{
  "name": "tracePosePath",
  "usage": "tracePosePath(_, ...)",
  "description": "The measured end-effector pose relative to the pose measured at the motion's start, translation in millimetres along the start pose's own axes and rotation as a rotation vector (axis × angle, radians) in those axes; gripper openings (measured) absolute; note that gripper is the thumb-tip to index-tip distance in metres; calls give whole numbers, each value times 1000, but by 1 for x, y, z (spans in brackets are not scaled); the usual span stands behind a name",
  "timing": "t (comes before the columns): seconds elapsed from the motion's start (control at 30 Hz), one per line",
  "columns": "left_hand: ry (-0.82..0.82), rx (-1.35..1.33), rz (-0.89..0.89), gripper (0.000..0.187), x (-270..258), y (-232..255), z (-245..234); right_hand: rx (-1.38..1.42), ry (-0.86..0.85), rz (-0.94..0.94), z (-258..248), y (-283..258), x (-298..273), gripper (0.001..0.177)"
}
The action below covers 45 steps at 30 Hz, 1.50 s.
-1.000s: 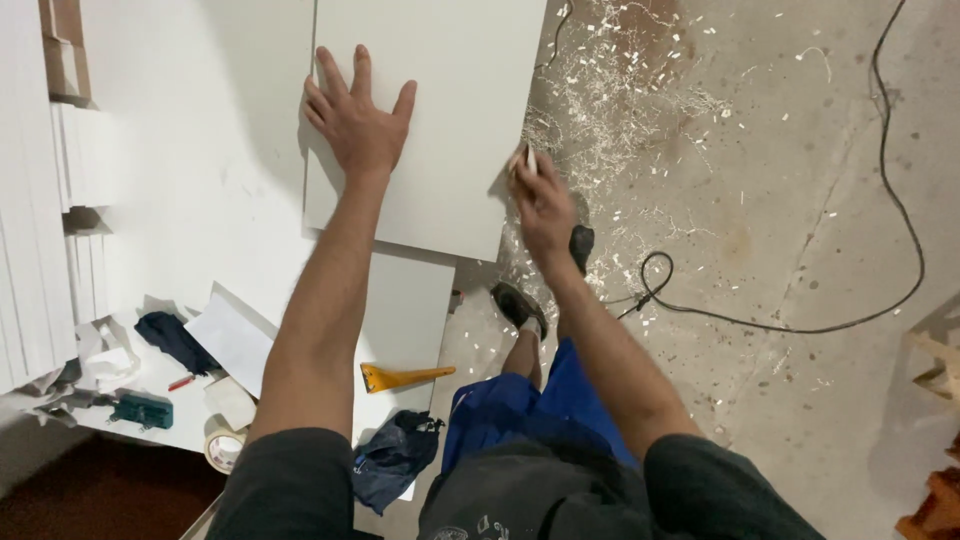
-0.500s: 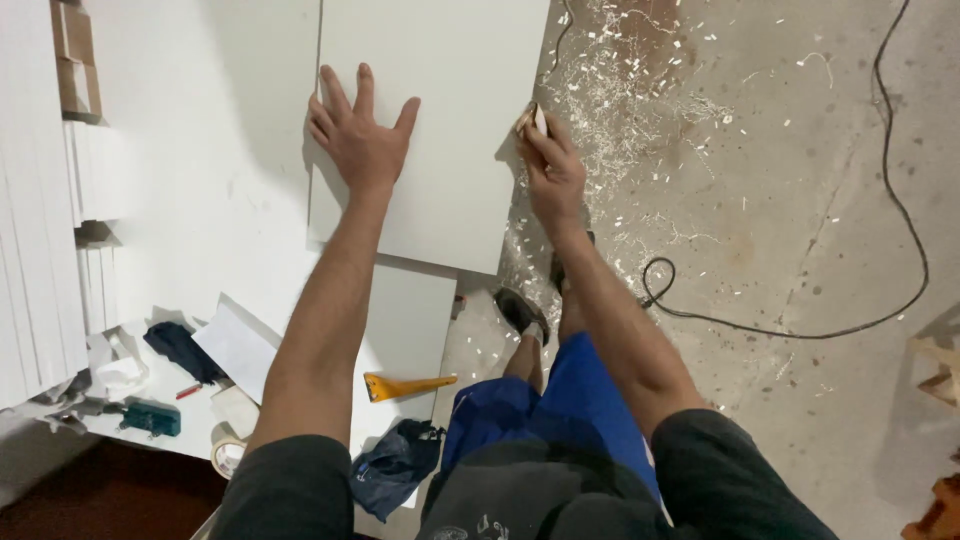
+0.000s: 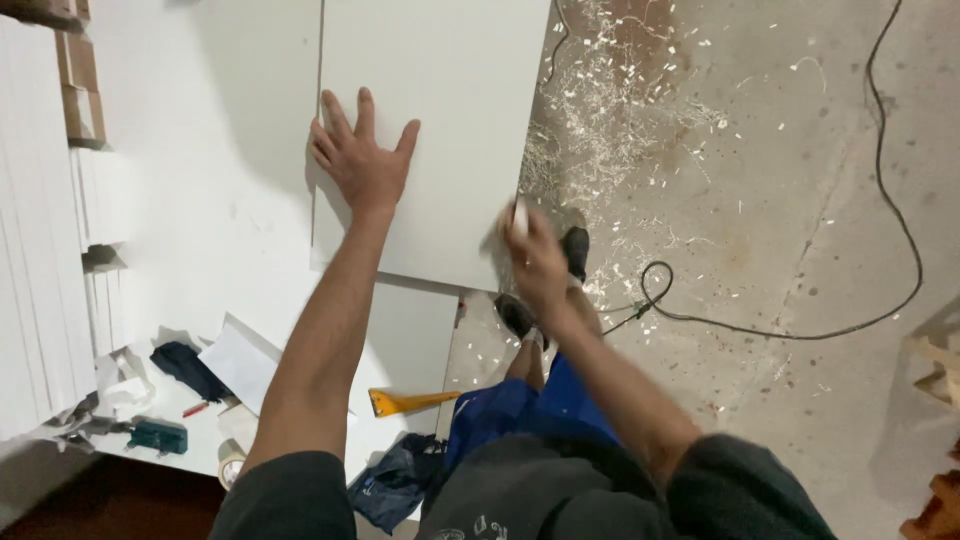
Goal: Applying edge banding to a wooden board using an iron and trimming tools
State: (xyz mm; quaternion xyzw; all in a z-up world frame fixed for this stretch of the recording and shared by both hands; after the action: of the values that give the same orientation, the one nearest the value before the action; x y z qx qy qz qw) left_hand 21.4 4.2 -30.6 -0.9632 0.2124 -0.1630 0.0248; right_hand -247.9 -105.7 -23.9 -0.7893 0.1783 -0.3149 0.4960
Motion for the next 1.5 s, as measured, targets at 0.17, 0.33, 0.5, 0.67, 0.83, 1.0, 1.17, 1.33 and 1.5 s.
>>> tracePosePath(0.17, -5, -29, 39, 81, 1, -1, 2, 102, 34, -60, 14, 44, 2, 18)
tracePosePath(0.33, -11, -54, 85, 88, 0, -1, 6, 362, 55, 31, -4, 80, 175, 22)
tracePosePath(0.5, -25, -61, 106, 89, 2, 1, -6, 264, 197, 45, 14, 53, 24, 28)
tracePosePath(0.67, 3, -69, 132, 87, 4, 2, -5, 86, 169, 40, 2, 90, 162, 26)
tracePosePath(0.83, -25, -98, 130, 87, -1, 2, -5, 277, 112, 131, -6, 124, 239, 29)
tracePosePath(1.0, 23, -80, 152, 88, 5, -1, 0, 212, 102, 54, 2, 90, 154, 21)
tracePosePath(1.17, 5, -21, 120, 82, 0, 4, -15, 213, 111, -17, -7, 137, 323, 24)
tracePosePath(1.33, 15, 42, 128, 77, 7, 9, -21, 109, -28, 190, -13, 96, 263, 26)
tracePosePath(1.5, -25, 6, 116, 78, 8, 8, -23, 350, 23, 182, -15, 142, 364, 23)
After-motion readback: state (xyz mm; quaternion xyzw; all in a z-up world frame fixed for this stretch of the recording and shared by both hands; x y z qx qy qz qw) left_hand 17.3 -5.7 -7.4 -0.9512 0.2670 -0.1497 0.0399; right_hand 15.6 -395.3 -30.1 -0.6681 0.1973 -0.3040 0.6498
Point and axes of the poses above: each hand's wrist, its own x-axis towards the middle knuckle, its own z-axis out of the palm, y = z × x, the point moved 2 cm from there along x, towards the middle knuckle, and after that the axes turned 10 degrees about x, right-handed, at the moved point
